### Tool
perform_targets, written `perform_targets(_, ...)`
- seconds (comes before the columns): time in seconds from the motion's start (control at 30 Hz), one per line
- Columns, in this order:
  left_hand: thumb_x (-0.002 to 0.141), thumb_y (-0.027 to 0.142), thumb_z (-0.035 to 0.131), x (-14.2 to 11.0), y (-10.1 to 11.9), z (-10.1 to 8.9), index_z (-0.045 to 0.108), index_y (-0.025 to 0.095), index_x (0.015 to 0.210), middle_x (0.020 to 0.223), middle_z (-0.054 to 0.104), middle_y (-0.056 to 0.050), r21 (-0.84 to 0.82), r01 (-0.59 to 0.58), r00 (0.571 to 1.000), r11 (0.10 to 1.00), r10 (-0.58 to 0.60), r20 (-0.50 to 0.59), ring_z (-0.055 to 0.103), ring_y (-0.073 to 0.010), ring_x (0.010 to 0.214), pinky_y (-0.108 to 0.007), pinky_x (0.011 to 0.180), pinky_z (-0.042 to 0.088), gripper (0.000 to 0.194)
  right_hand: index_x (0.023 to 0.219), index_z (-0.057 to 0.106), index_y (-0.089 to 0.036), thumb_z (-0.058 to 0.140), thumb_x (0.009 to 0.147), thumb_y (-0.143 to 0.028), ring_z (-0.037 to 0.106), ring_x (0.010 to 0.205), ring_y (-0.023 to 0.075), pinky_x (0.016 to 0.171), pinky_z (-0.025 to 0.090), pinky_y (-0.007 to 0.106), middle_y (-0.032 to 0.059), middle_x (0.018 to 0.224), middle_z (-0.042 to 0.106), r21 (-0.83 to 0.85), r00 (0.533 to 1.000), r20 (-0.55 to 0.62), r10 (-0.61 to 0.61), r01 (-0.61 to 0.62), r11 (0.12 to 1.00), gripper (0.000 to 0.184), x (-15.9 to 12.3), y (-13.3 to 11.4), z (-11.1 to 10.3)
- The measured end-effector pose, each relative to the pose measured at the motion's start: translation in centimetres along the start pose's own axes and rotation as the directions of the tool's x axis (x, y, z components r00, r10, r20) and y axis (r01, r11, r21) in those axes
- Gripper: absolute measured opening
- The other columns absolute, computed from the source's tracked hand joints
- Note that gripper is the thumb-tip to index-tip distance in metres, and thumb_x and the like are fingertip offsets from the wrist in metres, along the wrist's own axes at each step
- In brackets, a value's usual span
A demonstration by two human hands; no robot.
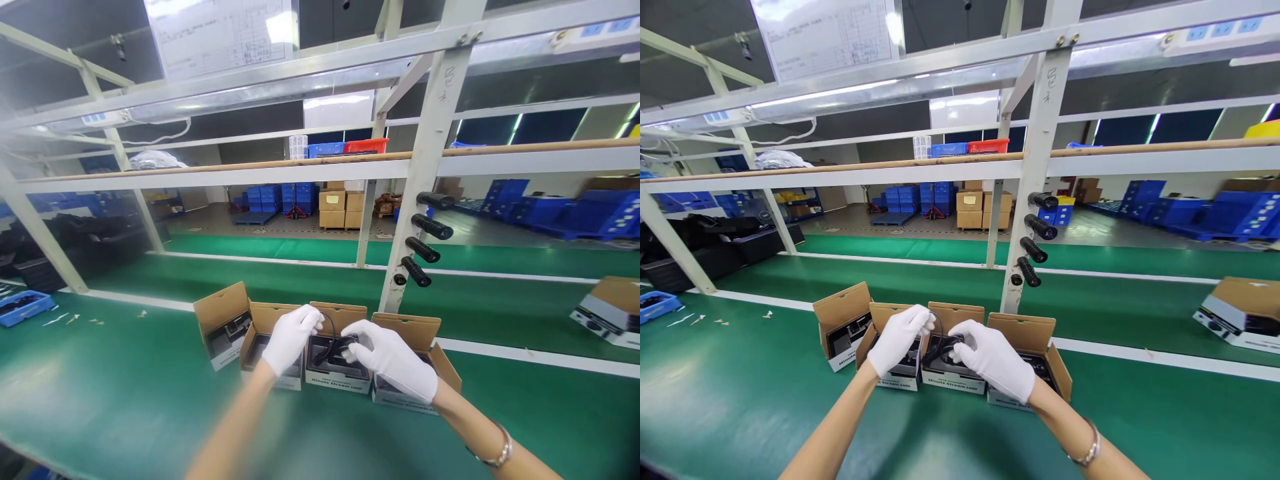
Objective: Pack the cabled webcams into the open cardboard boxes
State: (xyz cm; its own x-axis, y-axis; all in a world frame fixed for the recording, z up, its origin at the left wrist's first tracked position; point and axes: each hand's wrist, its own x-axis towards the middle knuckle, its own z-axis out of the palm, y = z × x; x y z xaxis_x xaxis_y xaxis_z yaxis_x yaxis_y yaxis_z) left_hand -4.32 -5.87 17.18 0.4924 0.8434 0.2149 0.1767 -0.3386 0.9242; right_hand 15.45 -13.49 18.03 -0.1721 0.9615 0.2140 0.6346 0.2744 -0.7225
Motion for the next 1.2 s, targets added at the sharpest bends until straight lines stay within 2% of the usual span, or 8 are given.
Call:
perform_targets(0.07,0.09,0.047,0.044,1.5,-1.2,1.3,0.061,0.018,0.081,0.079,0.065,-0.003,-0.034,0.028,0.986,0.999,-0.022,0.166,0.058,-0.0167,0.075,-0.029,0.075,0.046,0.035,0.1,0.057,-0.022,0.045,0.084,-0.023,0.07,0.08,0.019,0.075,0.055,0.032,0.0018,0.089,0.071,0.021,0.999,-0.017,0.043,-0.042,0.999,0.02,0.3,1.1,0.1)
perform_targets(0.17,0.089,0.053,0.041,2.4,-2.2,3.2,0.057,0.019,0.081,0.06,0.058,0.001,-0.048,0.1,0.894,0.994,-0.068,0.443,0.061,-0.0181,0.063,-0.031,0.067,0.05,0.039,0.107,0.06,-0.021,0.044,0.083,-0.021,0.068,0.076,0.0185,0.072,0.053,0.032,0.002,0.087,0.07,-0.187,0.984,-0.177,0.017,-0.051,0.981,0.028,0.7,2.5,0.7)
perform_targets(0.27,0.091,0.057,0.028,3.1,-2.5,3.6,0.054,0.02,0.086,0.053,0.048,0.005,-0.007,0.125,0.826,0.992,-0.1,0.555,0.056,-0.0152,0.05,-0.031,0.061,0.051,0.045,0.124,0.058,-0.021,0.043,0.086,-0.019,0.066,0.084,0.0186,0.077,0.051,0.031,0.0045,0.098,0.07,-0.414,0.98,-0.19,-0.055,-0.029,0.91,0.041,1.1,3.6,0.7)
perform_targets(0.5,0.09,0.043,0.044,5.8,-5.7,2.3,0.062,0.021,0.112,0.097,0.068,-0.003,0.357,-0.03,0.797,0.934,-0.193,0.573,0.056,-0.0102,0.058,-0.027,0.062,0.05,0.036,0.09,0.072,-0.01,0.056,0.088,-0.024,0.062,0.093,0.0307,0.078,0.046,0.04,0.0163,0.091,0.067,-0.901,0.982,0.167,0.09,0.115,0.418,0.021,2.4,5.2,1.6)
perform_targets(0.8,0.091,0.038,0.058,5.1,-10.3,6.5,0.065,0.017,0.104,0.117,0.064,-0.009,0.795,-0.249,0.8,0.553,-0.346,0.491,0.058,-0.0234,0.112,-0.05,0.1,0.046,0.026,0.071,0.073,-0.014,0.082,0.052,-0.006,0.069,0.075,0.0279,0.069,0.049,0.034,0.0111,0.076,0.072,-0.84,0.823,0.45,0.346,0.259,0.477,0.022,6.6,6.8,7.7)
perform_targets(0.93,0.09,0.037,0.06,6.0,-9.8,6.8,0.064,0.016,0.105,0.113,0.066,-0.007,0.858,-0.287,0.739,0.426,-0.471,0.481,0.062,-0.0216,0.106,-0.046,0.095,0.051,0.026,0.074,0.074,-0.015,0.076,0.067,-0.018,0.069,0.078,0.0287,0.07,0.049,0.034,0.0113,0.079,0.073,-0.816,0.853,0.445,0.271,0.262,0.516,0.008,5.7,6.0,5.4)
perform_targets(1.07,0.089,0.033,0.063,7.4,-8.7,7.4,0.065,0.017,0.105,0.112,0.066,-0.007,0.872,-0.351,0.669,0.342,-0.56,0.489,0.063,-0.0211,0.105,-0.044,0.093,0.053,0.022,0.096,0.073,-0.019,0.043,0.097,-0.034,0.067,0.092,0.0301,0.079,0.047,0.04,0.011,0.096,0.072,-0.837,0.956,0.264,0.13,0.16,0.524,0.033,2.1,5.9,0.7)
perform_targets(1.2,0.088,0.03,0.065,7.6,-7.7,7.8,0.066,0.016,0.099,0.107,0.068,-0.006,0.849,-0.429,0.631,0.309,-0.57,0.526,0.064,-0.0202,0.101,-0.043,0.091,0.054,0.018,0.09,0.072,-0.015,0.051,0.093,-0.043,0.07,0.079,0.0335,0.067,0.049,0.038,0.0136,0.084,0.071,-0.866,0.952,0.096,0.292,-0.065,0.495,0.035,-3.0,8.4,-1.6)
